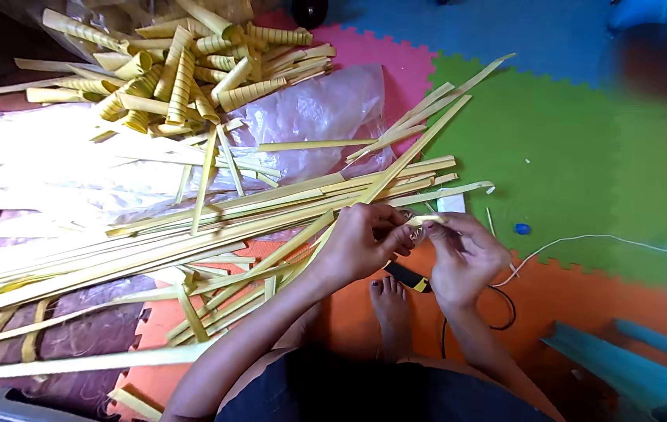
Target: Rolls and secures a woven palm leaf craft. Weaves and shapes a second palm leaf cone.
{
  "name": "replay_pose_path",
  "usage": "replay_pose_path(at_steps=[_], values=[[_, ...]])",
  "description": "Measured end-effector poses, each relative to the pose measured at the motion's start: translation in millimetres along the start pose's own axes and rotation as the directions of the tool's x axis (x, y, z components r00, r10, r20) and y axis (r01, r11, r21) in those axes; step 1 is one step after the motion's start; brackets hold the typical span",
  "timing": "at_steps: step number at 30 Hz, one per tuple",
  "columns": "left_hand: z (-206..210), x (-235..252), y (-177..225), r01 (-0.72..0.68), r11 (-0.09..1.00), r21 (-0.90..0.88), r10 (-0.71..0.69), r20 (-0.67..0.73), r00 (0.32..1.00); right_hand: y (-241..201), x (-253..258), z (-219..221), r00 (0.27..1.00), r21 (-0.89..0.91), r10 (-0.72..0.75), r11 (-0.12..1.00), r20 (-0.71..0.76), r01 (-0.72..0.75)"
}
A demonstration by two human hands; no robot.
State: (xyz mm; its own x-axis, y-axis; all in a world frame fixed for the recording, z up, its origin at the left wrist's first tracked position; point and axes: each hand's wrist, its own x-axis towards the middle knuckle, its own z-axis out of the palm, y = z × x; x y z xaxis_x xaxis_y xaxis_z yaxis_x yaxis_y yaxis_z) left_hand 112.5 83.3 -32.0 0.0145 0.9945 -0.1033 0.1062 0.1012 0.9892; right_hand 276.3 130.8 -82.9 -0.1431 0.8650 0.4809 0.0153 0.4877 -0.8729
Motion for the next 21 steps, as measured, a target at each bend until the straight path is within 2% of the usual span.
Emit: replay_pose_path(at_steps=[1,3,6,9,11,13,15,16,17,18,20,21], values=[[-0.5,-0.1,3.2,0.018,0.999,-0.051,-0.018,0.014,1.000,1.3,-0.5,-1.9,0.988,-0.096,-0.153,0.983,0.018,0.154],[-0.4,1.4,8.4,0.062,0.991,-0.121,-0.059,0.026,0.998,1.8,-2.9,-1.9,0.944,-0.200,-0.320,0.923,0.079,0.330],[-3.1,3.7,9.9,0.124,0.971,-0.203,-0.114,0.059,0.992,6.5,-5.5,-3.4,0.889,-0.244,-0.417,0.857,0.191,0.454],[-12.0,1.1,5.3,0.123,0.958,-0.258,-0.085,0.155,0.984,9.7,-4.3,-13.0,0.849,-0.281,-0.438,0.810,0.297,0.515],[-14.7,-0.4,2.1,0.114,0.956,-0.269,-0.065,0.184,0.981,6.1,1.5,-16.4,0.896,-0.245,-0.341,0.878,0.284,0.412],[-14.2,-0.8,-1.4,0.096,0.961,-0.259,-0.056,0.156,0.986,-5.8,10.9,-17.1,0.957,-0.114,-0.079,0.987,0.279,0.115],[-9.7,0.8,-2.4,0.086,0.965,-0.248,-0.055,0.129,0.990,-14.0,18.0,-14.1,0.949,0.001,0.125,0.991,0.288,-0.131],[-6.8,2.1,-0.8,0.101,0.966,-0.240,-0.073,0.123,0.990,-15.4,17.8,-11.1,0.958,0.003,0.140,0.989,0.251,-0.145],[-4.6,3.6,1.2,0.130,0.965,-0.227,-0.105,0.120,0.987,-14.7,15.5,-8.7,0.976,-0.059,0.074,0.996,0.206,-0.063],[-4.1,4.5,3.4,0.165,0.963,-0.213,-0.141,0.122,0.982,-12.8,11.6,-7.9,0.981,-0.164,-0.054,0.983,0.185,0.085],[-6.8,3.3,6.9,0.193,0.966,-0.171,-0.174,0.124,0.977,-10.0,2.3,-7.5,0.915,-0.319,-0.319,0.865,0.245,0.387],[-8.2,1.1,8.5,0.185,0.973,-0.135,-0.169,0.118,0.978,-9.9,-2.0,-8.5,0.868,-0.339,-0.392,0.807,0.306,0.484]])
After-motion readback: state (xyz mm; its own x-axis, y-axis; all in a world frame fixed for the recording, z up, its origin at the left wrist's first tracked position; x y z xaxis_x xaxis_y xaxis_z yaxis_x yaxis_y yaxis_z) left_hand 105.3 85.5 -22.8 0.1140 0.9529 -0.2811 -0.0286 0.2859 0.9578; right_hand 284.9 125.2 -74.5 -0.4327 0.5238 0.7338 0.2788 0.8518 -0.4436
